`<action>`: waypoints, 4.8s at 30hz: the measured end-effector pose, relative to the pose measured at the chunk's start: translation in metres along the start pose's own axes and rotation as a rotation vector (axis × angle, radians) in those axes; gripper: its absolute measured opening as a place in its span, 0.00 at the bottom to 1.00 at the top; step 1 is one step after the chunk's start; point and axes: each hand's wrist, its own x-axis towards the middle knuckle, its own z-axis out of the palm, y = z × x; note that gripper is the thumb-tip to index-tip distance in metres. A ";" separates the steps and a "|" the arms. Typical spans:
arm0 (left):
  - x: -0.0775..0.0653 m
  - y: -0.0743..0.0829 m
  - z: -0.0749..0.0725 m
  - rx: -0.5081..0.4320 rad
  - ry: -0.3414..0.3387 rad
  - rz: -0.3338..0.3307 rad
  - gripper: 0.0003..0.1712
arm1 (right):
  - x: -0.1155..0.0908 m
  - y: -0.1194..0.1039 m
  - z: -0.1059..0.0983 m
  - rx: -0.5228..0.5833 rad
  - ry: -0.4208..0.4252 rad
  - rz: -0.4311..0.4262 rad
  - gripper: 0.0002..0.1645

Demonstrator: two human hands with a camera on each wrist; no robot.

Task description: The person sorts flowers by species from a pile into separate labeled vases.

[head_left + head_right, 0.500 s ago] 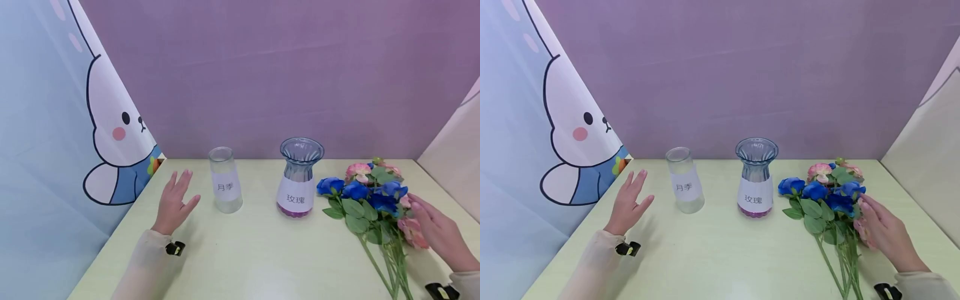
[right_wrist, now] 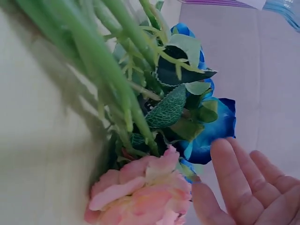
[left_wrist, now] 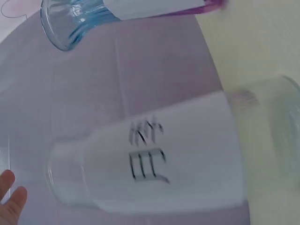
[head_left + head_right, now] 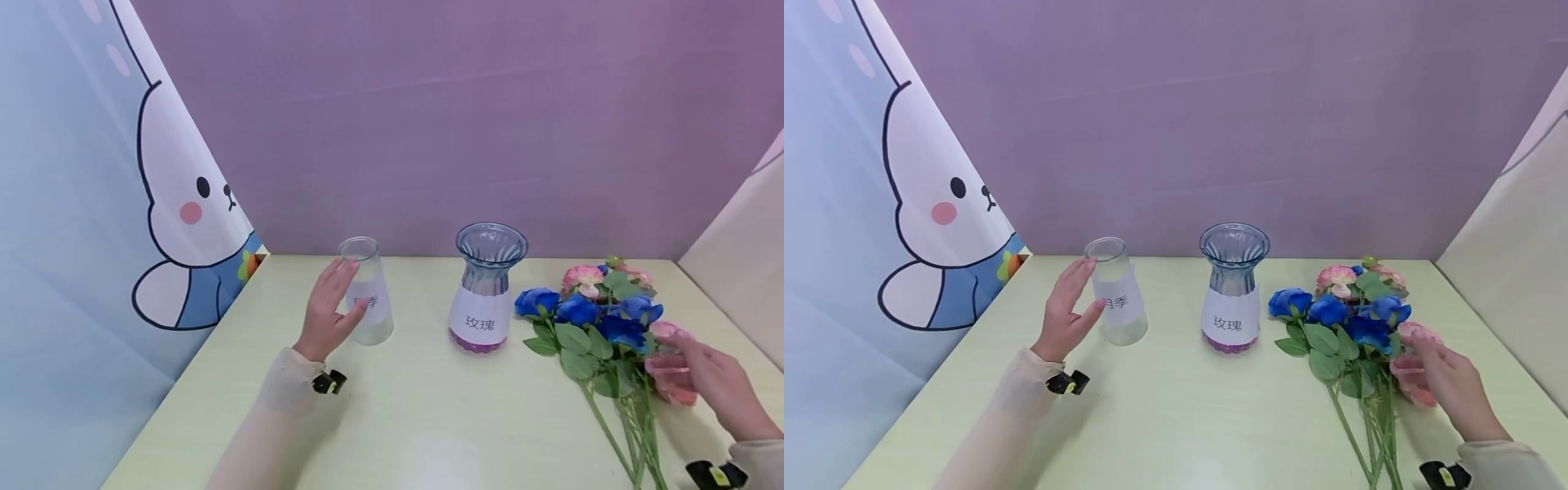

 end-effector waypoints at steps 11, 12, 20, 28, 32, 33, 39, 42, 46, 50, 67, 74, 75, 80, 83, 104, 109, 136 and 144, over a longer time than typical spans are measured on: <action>0.028 0.027 0.045 -0.262 -0.150 -0.065 0.32 | 0.010 -0.002 0.004 0.139 -0.257 0.245 0.34; 0.029 0.029 0.049 -0.279 -0.184 -0.098 0.31 | 0.010 -0.002 0.004 0.131 -0.278 0.239 0.31; 0.046 0.041 0.085 -0.360 -0.409 -0.435 0.33 | 0.008 -0.004 0.021 0.065 -0.409 0.151 0.16; 0.063 0.046 0.113 -0.375 -0.404 -0.568 0.36 | 0.003 -0.022 0.039 -0.126 -0.386 0.048 0.15; 0.067 0.048 0.121 -0.366 -0.391 -0.599 0.36 | 0.000 -0.032 0.047 -0.161 -0.440 0.009 0.20; 0.068 0.048 0.122 -0.363 -0.388 -0.608 0.35 | -0.001 -0.034 0.049 -0.169 -0.451 -0.006 0.21; 0.067 0.047 0.128 -0.347 -0.352 -0.659 0.33 | -0.001 -0.038 0.063 -0.207 -0.469 -0.041 0.25; 0.063 0.046 0.131 -0.336 -0.319 -0.660 0.30 | 0.000 -0.038 0.067 -0.249 -0.444 -0.039 0.25; 0.058 0.044 0.135 -0.353 -0.266 -0.639 0.27 | 0.000 -0.039 0.067 -0.345 -0.341 -0.035 0.22; 0.053 0.040 0.142 -0.399 -0.224 -0.610 0.26 | 0.002 -0.038 0.066 -0.399 -0.306 -0.012 0.21; 0.043 0.047 0.150 -0.409 -0.269 -0.691 0.35 | 0.009 -0.030 0.074 -0.219 -0.402 0.137 0.26; 0.040 0.046 0.154 -0.367 -0.251 -0.606 0.37 | 0.009 -0.034 0.080 -0.074 -0.408 0.094 0.26; 0.039 0.045 0.154 -0.360 -0.247 -0.595 0.37 | 0.010 -0.035 0.081 -0.060 -0.407 0.086 0.25; 0.038 0.044 0.156 -0.334 -0.242 -0.563 0.37 | 0.009 -0.039 0.083 -0.020 -0.406 0.052 0.21; 0.037 0.045 0.157 -0.335 -0.240 -0.567 0.37 | 0.010 -0.041 0.082 0.055 -0.406 0.085 0.14; 0.039 0.048 0.156 -0.311 -0.265 -0.601 0.38 | 0.001 -0.060 0.097 1.049 -0.187 -0.011 0.16; 0.039 0.049 0.156 -0.301 -0.258 -0.592 0.38 | -0.001 -0.069 0.104 1.220 -0.103 -0.102 0.15; 0.039 0.049 0.155 -0.320 -0.256 -0.572 0.38 | 0.016 -0.117 0.093 1.812 0.529 -0.052 0.07; 0.037 0.047 0.155 -0.302 -0.233 -0.547 0.37 | 0.017 -0.137 0.094 1.950 0.599 -0.085 0.14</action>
